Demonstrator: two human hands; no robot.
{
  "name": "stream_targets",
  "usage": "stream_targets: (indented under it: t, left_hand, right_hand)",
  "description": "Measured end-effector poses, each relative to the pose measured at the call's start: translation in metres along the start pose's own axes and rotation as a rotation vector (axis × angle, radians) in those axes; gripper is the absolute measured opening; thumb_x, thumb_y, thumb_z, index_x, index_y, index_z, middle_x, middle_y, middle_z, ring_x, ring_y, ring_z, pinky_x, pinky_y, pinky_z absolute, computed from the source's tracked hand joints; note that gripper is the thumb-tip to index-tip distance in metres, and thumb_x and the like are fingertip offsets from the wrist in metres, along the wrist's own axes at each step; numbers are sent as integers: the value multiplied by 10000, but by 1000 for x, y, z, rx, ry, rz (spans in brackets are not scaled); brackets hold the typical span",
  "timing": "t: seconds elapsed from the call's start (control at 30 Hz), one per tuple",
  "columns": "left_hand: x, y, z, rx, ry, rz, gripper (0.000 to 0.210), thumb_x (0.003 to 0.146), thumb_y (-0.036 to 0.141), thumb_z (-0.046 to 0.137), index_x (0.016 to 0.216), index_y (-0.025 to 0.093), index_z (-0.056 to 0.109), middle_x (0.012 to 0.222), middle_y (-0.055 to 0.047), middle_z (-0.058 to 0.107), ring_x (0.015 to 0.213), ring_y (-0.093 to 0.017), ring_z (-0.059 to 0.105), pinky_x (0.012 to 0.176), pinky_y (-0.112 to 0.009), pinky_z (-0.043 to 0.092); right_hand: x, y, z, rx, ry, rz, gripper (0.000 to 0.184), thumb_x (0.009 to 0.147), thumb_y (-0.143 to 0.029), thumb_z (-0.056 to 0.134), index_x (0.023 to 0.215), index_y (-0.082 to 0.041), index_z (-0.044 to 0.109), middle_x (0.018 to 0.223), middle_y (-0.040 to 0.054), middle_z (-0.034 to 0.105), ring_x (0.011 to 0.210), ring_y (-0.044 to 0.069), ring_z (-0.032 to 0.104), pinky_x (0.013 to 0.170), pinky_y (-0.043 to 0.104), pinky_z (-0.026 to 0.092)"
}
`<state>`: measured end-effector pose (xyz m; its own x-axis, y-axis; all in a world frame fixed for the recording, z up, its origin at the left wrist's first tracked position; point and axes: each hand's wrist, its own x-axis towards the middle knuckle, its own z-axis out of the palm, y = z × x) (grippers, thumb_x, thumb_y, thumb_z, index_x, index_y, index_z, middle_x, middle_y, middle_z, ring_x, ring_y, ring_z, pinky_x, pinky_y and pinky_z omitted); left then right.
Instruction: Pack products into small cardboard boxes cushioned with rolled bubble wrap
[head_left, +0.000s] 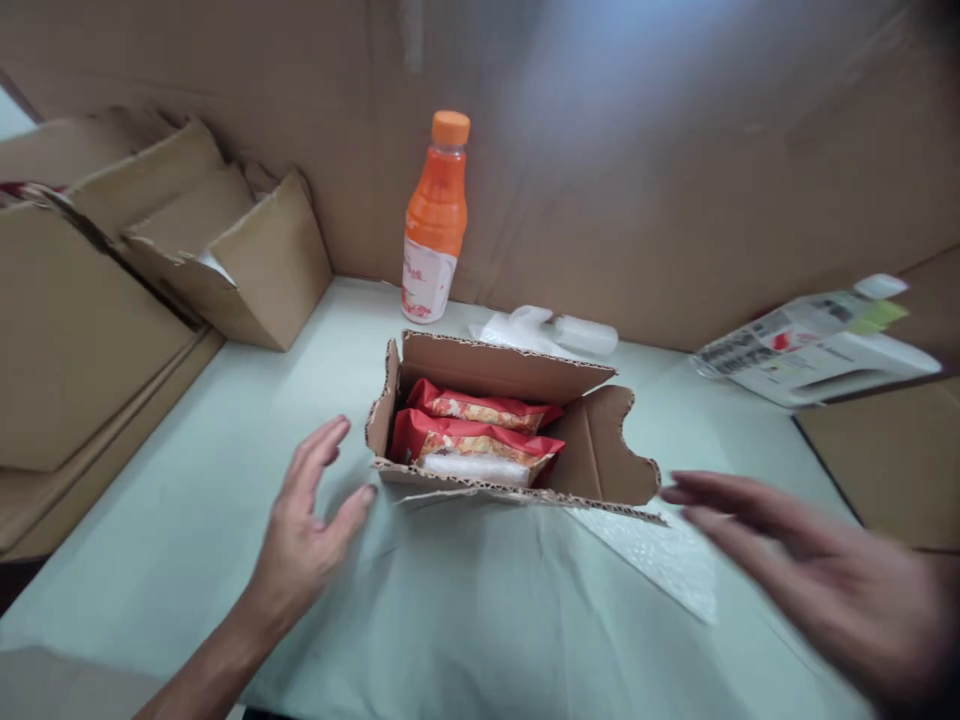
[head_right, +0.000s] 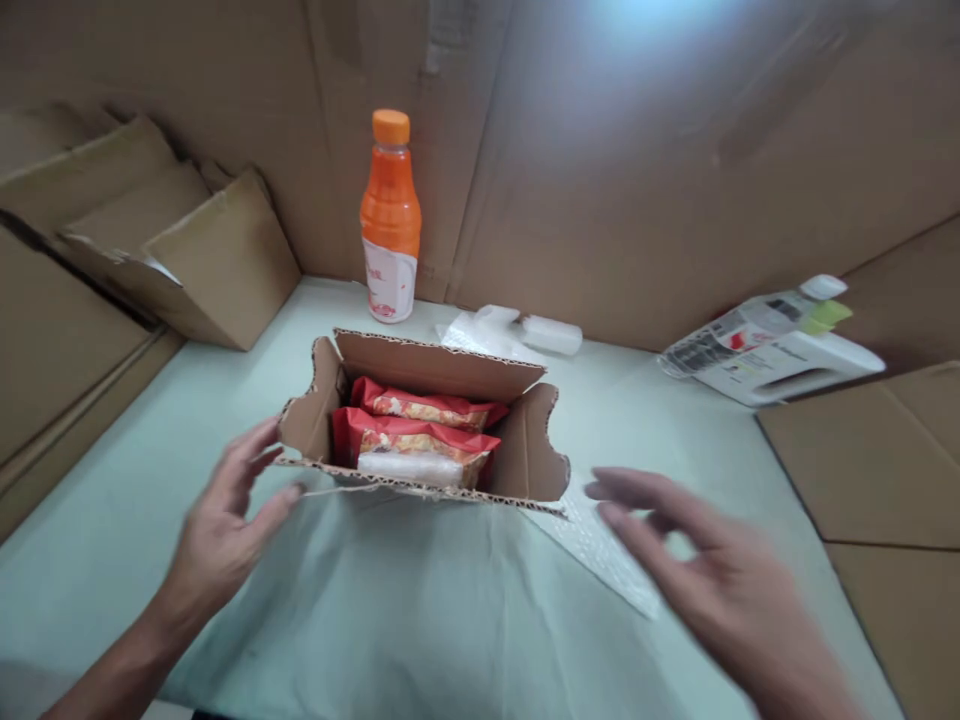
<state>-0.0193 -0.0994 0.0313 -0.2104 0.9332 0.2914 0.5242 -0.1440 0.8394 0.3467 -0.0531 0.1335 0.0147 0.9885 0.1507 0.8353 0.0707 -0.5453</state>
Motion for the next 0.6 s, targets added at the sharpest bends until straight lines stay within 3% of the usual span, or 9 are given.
stream_targets:
  t: [0.07,0.17,0.23,0.37,0.47,0.53,0.6]
  left_hand:
    - [5,-11,17,-138,-96,-74,569,902,346,638,1438,248,475,1444,-121,536,1273,-262,583,1072,-436,502]
    - [20,-7,45,-338,-120,-172,511,883,325,638,1364,189,533,1304,-122,642,1178,-255,639,1004,-412,544]
    - [25,8,63,-410,-87,-172,515,875,287,640,1370,194,534,1306,-114,654,1204,-261,622,1027,-426,527]
    - [14,37,82,-421,-64,-44,615,858,294,688,1438,232,493,1444,-118,572,1322,-298,536,1120,-475,453]
    - [-11,32,66,-414,21,-120,555,906,328,637,1429,216,487,1421,-131,583,1309,-281,554,1103,-440,474]
    - [-29,17,39,-406,138,-225,532,928,351,607,1420,202,470,1383,-137,604,1273,-262,584,1077,-415,494]
    - [-43,0,6,-388,290,-309,541,926,374,608,1412,197,451,1377,-136,603,1244,-248,603,1073,-406,493]
  right_hand:
    - [-12,13,44,76,-152,15,521,725,-713,647,917,-232,708,804,102,759,639,248,690,508,362,540]
    - [-12,8,93,191,-155,86,519,725,-671,617,925,-193,638,841,123,753,710,288,714,579,398,569]
    - [-11,4,93,246,-85,134,509,736,-648,604,968,-195,620,894,128,758,747,297,723,626,409,579]
    - [-15,11,53,218,15,214,433,764,-640,635,979,-264,650,959,124,772,877,328,730,707,430,576]
    - [-10,0,51,203,-48,129,391,750,-612,671,922,-262,665,901,114,772,842,327,728,660,416,571]
    - [3,-27,75,257,-133,-29,375,753,-568,671,915,-230,665,872,101,763,786,302,720,630,390,569]
    - [25,-67,115,353,-237,-203,347,797,-502,640,966,-200,670,927,96,760,785,265,710,665,372,573]
